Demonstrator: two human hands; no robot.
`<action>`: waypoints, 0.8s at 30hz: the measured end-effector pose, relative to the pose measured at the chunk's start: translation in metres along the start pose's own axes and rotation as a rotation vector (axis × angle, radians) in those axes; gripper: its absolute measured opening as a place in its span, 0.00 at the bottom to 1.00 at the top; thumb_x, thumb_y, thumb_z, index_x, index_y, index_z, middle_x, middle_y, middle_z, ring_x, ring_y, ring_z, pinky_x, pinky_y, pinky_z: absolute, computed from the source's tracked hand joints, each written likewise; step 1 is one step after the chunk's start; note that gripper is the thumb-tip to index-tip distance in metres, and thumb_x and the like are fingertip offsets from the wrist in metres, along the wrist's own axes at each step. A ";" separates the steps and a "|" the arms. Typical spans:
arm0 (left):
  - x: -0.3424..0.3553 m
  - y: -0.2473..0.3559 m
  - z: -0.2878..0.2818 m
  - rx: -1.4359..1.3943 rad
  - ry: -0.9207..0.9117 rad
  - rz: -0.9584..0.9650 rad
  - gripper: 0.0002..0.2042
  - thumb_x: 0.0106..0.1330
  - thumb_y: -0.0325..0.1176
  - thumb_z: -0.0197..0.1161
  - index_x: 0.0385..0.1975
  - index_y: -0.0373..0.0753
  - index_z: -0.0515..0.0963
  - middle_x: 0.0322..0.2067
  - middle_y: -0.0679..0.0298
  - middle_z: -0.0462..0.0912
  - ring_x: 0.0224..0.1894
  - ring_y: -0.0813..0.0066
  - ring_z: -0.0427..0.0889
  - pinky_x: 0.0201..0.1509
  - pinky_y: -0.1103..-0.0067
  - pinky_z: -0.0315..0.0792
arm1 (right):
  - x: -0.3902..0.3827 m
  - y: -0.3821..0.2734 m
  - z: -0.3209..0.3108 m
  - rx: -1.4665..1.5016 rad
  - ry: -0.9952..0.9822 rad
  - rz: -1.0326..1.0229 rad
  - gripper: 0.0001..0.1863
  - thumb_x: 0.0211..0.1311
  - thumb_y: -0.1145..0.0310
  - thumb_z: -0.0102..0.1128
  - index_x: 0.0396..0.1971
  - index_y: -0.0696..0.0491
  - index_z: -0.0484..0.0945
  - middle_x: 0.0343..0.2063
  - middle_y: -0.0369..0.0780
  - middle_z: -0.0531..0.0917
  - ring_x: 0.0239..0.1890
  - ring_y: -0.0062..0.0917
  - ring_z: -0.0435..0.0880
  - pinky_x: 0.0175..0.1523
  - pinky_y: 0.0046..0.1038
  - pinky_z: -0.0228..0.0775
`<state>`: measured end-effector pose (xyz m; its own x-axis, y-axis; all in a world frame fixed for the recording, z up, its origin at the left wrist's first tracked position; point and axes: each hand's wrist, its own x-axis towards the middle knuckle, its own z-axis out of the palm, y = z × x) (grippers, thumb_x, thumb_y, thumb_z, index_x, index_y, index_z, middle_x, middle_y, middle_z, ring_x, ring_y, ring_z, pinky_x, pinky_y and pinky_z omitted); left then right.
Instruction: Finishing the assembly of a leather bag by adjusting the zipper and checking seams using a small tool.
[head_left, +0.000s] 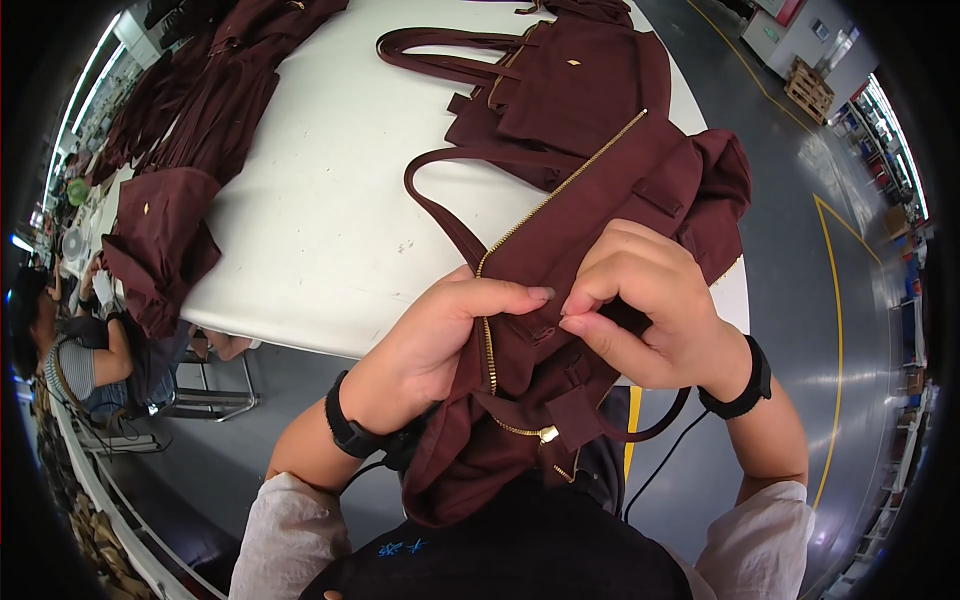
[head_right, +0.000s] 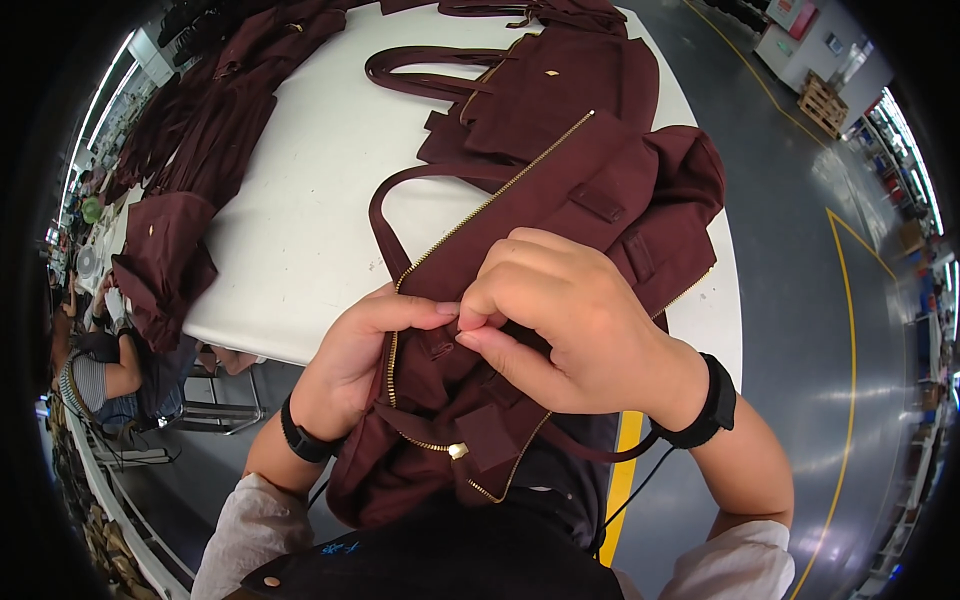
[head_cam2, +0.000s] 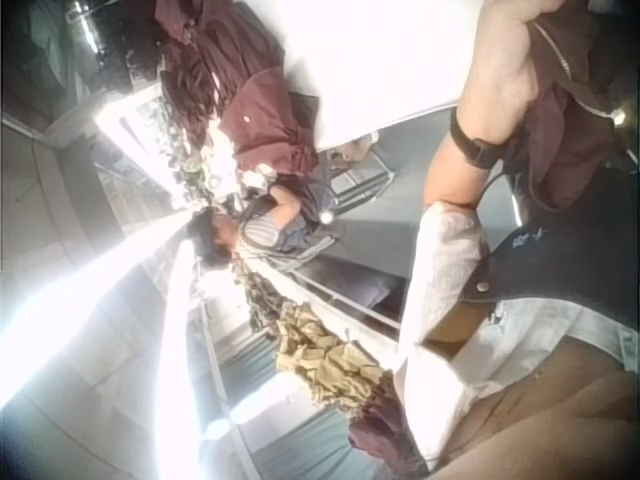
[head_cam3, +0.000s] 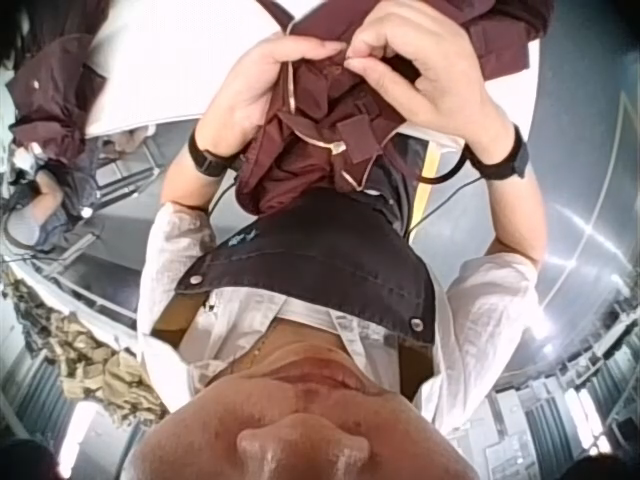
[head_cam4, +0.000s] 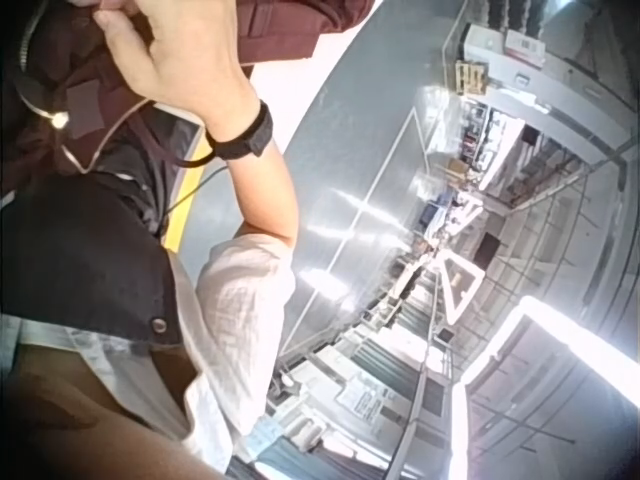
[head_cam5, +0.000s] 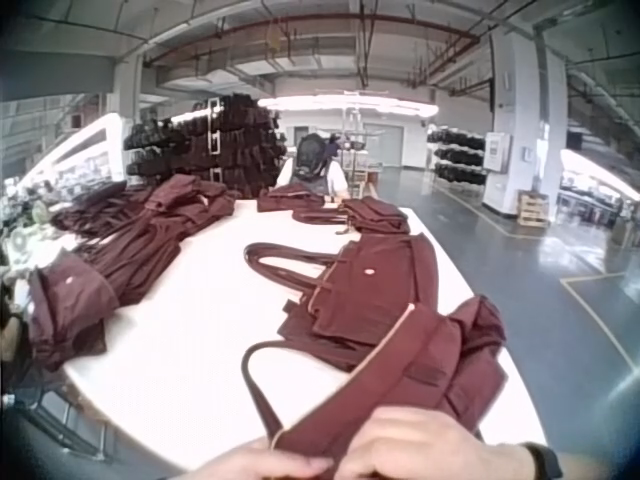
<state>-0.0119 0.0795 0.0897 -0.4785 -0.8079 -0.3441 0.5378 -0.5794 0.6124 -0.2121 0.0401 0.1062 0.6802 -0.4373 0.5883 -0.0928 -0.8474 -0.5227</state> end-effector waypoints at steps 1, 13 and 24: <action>-0.002 0.000 0.002 0.012 0.002 0.045 0.12 0.60 0.24 0.58 0.43 0.29 0.76 0.38 0.58 0.83 0.38 0.74 0.83 0.43 0.80 0.78 | 0.000 0.000 0.000 0.000 0.000 0.000 0.08 0.46 0.78 0.64 0.25 0.54 0.73 0.22 0.37 0.74 0.24 0.31 0.73 0.29 0.28 0.63; 0.009 0.004 -0.015 -0.196 -0.117 -0.133 0.09 0.60 0.24 0.57 0.38 0.28 0.78 0.35 0.56 0.83 0.36 0.72 0.84 0.43 0.79 0.78 | 0.004 0.000 0.004 0.001 0.013 -0.042 0.08 0.43 0.78 0.66 0.25 0.54 0.78 0.22 0.37 0.74 0.24 0.29 0.73 0.28 0.27 0.63; 0.013 0.002 -0.020 -0.106 -0.019 -0.111 0.09 0.60 0.25 0.58 0.37 0.29 0.80 0.35 0.58 0.84 0.36 0.74 0.83 0.43 0.80 0.76 | 0.006 0.003 0.009 -0.251 0.056 -0.233 0.11 0.37 0.76 0.69 0.26 0.52 0.81 0.22 0.34 0.75 0.19 0.24 0.70 0.24 0.25 0.55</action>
<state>-0.0031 0.0654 0.0725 -0.5517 -0.7366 -0.3912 0.5507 -0.6740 0.4924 -0.2016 0.0380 0.1024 0.6642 -0.2330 0.7104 -0.1203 -0.9711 -0.2060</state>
